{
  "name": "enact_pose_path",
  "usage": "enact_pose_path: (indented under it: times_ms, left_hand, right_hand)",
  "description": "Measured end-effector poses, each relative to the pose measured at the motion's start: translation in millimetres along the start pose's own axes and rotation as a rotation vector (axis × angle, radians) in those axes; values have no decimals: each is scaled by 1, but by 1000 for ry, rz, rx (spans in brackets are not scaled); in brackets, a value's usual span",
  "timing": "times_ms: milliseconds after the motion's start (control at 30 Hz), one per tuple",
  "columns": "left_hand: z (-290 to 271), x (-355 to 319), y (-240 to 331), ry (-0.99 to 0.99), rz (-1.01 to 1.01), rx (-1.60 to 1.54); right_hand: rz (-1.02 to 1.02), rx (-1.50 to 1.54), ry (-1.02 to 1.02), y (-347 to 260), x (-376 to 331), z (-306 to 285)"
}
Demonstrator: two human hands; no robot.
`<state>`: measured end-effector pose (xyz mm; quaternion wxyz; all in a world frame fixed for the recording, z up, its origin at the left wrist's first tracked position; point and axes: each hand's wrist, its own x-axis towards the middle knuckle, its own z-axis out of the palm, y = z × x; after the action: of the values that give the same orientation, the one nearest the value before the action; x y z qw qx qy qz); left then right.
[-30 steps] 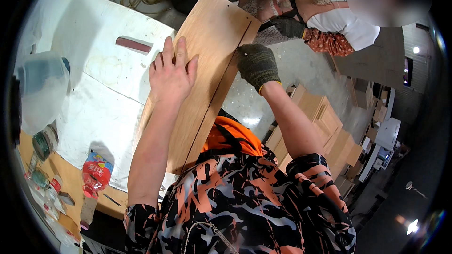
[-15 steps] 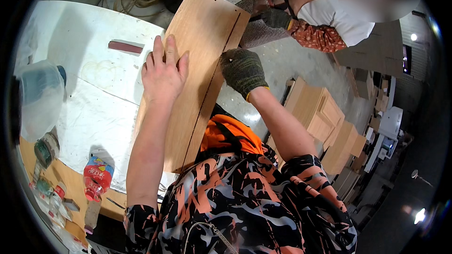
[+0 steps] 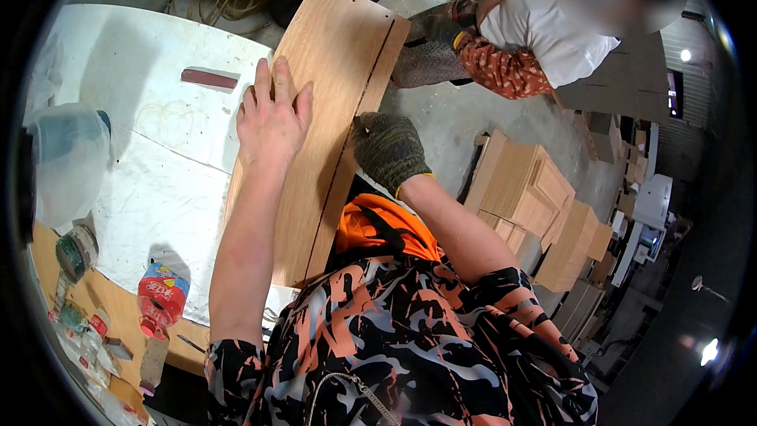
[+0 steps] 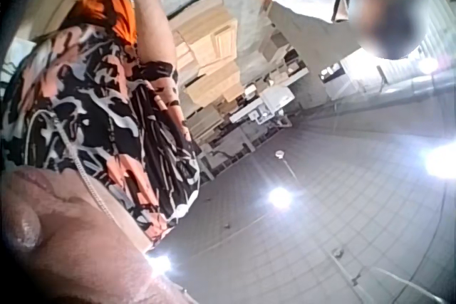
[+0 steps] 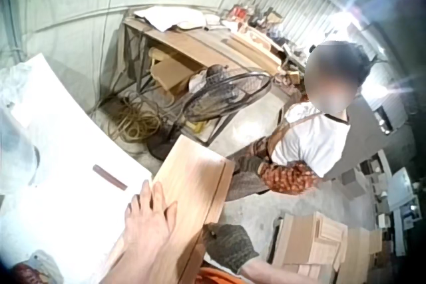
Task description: The person sands the edges of wood boards by hand using a piece of sandpaper, while another person helps by holding the boards steady.
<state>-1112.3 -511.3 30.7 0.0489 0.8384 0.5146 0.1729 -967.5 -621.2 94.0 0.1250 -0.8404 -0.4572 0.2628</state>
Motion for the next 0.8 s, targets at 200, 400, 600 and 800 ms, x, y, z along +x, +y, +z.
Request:
enact_pose_path:
  times_ms: [200, 400, 600, 800]
  left_hand:
    - [-2, 0, 1, -36, -8, 10]
    - [-3, 2, 3, -48, -26, -8]
    - [-2, 1, -1, -122, -42, -25]
    - [-6, 2, 1, -185, -33, -5]
  right_hand:
    - [13, -10, -49, -15, -25, 1]
    - [3, 257, 51, 11, -7, -12]
    - [160, 274, -22, 2, 70, -69]
    - [156, 176, -95, 0, 84, -71]
